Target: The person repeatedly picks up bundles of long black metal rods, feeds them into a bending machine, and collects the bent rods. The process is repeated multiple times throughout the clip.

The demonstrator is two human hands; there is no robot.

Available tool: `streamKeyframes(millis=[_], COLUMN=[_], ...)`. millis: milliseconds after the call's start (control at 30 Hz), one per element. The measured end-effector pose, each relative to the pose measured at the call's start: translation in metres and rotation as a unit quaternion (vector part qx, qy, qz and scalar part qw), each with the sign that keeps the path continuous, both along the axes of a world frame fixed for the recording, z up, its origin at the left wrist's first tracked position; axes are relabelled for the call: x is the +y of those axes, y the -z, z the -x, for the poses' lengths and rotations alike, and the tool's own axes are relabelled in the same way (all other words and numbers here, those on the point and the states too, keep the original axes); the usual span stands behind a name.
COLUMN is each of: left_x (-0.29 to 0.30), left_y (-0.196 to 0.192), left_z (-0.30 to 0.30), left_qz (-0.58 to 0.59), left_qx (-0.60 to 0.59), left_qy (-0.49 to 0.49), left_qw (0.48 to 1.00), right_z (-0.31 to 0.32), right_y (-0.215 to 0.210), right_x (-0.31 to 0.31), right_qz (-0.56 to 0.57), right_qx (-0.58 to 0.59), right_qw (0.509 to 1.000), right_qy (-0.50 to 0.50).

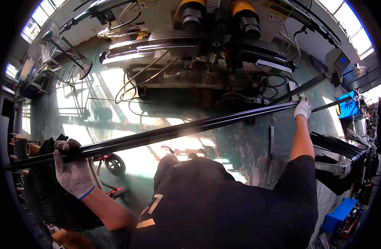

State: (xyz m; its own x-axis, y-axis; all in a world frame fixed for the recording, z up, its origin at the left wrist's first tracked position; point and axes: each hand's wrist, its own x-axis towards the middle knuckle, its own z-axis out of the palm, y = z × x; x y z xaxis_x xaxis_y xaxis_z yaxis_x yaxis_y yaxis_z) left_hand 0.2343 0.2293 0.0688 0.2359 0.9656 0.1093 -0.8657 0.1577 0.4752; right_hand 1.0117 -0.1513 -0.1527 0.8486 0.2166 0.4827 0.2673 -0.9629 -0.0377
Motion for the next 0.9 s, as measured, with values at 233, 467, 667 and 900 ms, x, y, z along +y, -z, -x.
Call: streamKeyframes(millis=[233,467,667,900], left_x=[0.055,0.219,0.389,0.472], left_y=[0.037,0.048,0.057,0.137], left_z=[-0.161,-0.174,-0.100,-0.140], left_qz=[-0.023,-0.081,-0.062,0.063], left_qx=[0.046,0.022,0.025,0.139], left_qy=[0.133,0.224,0.272,0.175], left_qw=[0.990,0.971,0.960,0.973], right_z=[0.246,0.228,0.199,0.211], right_y=[0.005,-0.035,-0.051,-0.081], right_x=[0.174,0.307,0.332,0.398], right_qz=[-0.773,-0.880,-0.902,-0.878], right_qx=[0.586,0.414,0.306,0.324], right_qw=[0.020,0.188,0.269,0.330], right_qy=[-0.242,-0.138,-0.142,-0.125])
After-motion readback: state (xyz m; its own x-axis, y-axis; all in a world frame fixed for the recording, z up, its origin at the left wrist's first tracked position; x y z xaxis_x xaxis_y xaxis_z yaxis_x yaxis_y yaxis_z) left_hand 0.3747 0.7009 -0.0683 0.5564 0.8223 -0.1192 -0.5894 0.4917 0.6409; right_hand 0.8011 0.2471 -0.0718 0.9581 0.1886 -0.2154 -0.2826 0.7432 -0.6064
